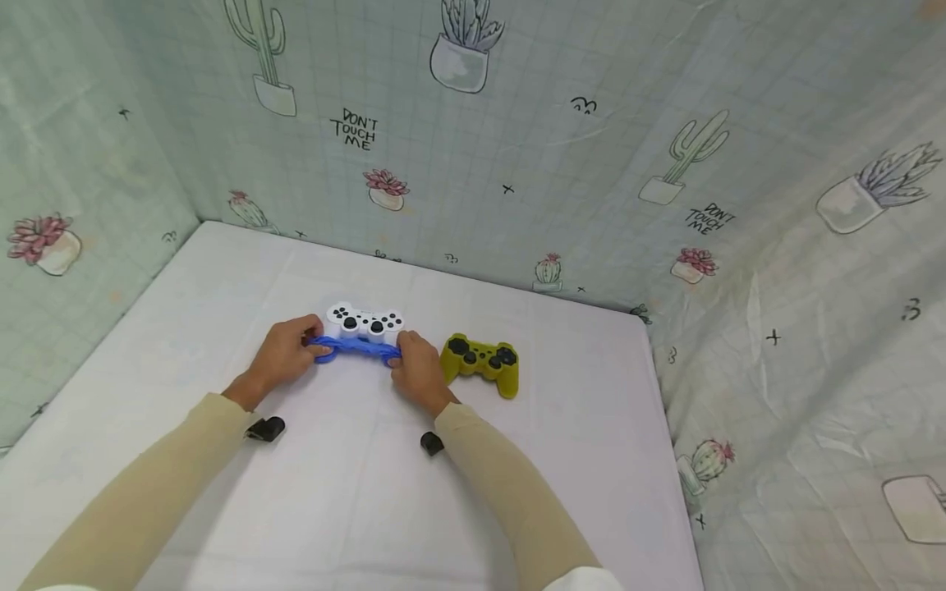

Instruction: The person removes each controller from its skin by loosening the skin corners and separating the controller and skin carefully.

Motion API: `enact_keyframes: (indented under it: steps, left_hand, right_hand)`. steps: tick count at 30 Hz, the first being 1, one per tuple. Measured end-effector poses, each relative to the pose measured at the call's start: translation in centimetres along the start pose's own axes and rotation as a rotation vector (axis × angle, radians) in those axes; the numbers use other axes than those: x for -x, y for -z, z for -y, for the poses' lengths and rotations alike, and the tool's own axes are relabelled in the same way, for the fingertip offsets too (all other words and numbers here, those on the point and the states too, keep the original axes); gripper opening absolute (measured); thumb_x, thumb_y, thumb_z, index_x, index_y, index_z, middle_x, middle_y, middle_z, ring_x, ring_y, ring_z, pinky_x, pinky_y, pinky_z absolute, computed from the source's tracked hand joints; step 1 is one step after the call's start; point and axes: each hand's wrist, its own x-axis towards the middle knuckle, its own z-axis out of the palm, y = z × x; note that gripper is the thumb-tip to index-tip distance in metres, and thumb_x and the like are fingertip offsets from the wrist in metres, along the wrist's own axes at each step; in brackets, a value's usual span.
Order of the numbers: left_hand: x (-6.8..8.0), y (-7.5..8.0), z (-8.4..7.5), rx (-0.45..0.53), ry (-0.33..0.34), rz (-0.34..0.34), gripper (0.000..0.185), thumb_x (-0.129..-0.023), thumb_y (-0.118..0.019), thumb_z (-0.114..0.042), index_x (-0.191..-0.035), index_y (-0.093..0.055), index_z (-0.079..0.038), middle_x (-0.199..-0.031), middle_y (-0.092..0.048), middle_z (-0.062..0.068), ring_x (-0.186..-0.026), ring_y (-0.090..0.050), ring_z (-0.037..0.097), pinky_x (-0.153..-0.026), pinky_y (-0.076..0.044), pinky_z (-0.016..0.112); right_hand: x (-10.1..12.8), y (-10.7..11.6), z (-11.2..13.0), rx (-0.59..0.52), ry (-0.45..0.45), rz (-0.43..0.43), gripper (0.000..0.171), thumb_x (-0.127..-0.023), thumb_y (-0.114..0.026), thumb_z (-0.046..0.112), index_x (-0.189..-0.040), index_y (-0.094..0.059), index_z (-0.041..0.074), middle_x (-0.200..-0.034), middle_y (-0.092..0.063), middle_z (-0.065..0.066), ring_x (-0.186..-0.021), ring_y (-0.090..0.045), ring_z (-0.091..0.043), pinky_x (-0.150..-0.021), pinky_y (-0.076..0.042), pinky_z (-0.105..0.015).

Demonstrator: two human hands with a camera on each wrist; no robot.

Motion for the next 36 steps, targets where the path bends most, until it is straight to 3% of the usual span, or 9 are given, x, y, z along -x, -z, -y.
enact_keyframes:
  steps: [7,14,19,25,31,36]
  left_hand:
    - [0.4,-0.1,-0.7,-0.041,0.044,-0.080,0.025,-0.084,-0.081,-0.004,-0.088,-0.057,-0.006,-0.079,-0.059,0.010,-0.077,-0.054,0.028,-0.069,-0.040,0.037]
    - [0.8,-0.3,-0.7,-0.013,0.092,-0.074,0.026,-0.084,-0.081,-0.002,-0.103,-0.063,0.002,-0.102,-0.064,0.020,-0.094,-0.060,0.034,-0.085,-0.051,0.047]
    - [0.6,-0.5,-0.8,0.001,0.076,-0.091,0.023,-0.085,-0.079,0.000,-0.102,-0.063,0.001,-0.100,-0.065,0.018,-0.092,-0.059,0.034,-0.085,-0.049,0.046]
    - [0.4,-1.0,-1.2,-0.027,0.073,-0.081,0.014,-0.088,-0.073,0.001,-0.097,-0.062,-0.001,-0.095,-0.067,0.017,-0.087,-0.059,0.032,-0.081,-0.049,0.045]
    - [0.0,-1.0,-1.5,-0.080,0.020,-0.130,0.012,-0.086,-0.066,0.007,-0.090,-0.059,-0.001,-0.086,-0.066,0.017,-0.078,-0.058,0.032,-0.072,-0.047,0.045]
    - [-0.1,-1.3,-2.0,-0.112,0.057,-0.123,0.013,-0.083,-0.058,0.010,-0.090,-0.057,0.000,-0.084,-0.064,0.018,-0.077,-0.057,0.033,-0.070,-0.049,0.048]
  right_hand:
    - [-0.4,0.3,0.2,0.151,0.098,0.061,0.022,-0.099,-0.071,0.022,-0.115,-0.060,0.011,-0.103,-0.059,-0.001,-0.091,-0.058,-0.015,-0.085,-0.055,-0.028]
    - [0.0,0.2,-0.6,0.219,0.164,0.082,0.035,-0.103,-0.064,0.029,-0.131,-0.058,0.011,-0.121,-0.057,-0.004,-0.105,-0.057,-0.016,-0.097,-0.055,-0.030]
    - [-0.2,0.6,-0.7,0.347,0.235,0.063,0.029,-0.103,-0.061,0.027,-0.126,-0.061,0.009,-0.112,-0.060,-0.004,-0.095,-0.056,-0.016,-0.087,-0.054,-0.026]
    - [-0.4,1.1,-0.9,0.373,0.246,0.104,0.017,-0.102,-0.062,0.024,-0.112,-0.062,0.010,-0.097,-0.059,-0.001,-0.082,-0.053,-0.013,-0.074,-0.050,-0.025]
    - [-0.9,1.2,-0.8,0.391,0.287,0.082,0.013,-0.101,-0.062,0.022,-0.107,-0.062,0.010,-0.093,-0.059,-0.001,-0.078,-0.054,-0.013,-0.071,-0.051,-0.025]
    - [-1.3,1.3,-0.3,0.414,0.283,0.127,0.016,-0.099,-0.064,0.024,-0.107,-0.062,0.010,-0.094,-0.060,-0.001,-0.077,-0.053,-0.014,-0.070,-0.050,-0.025]
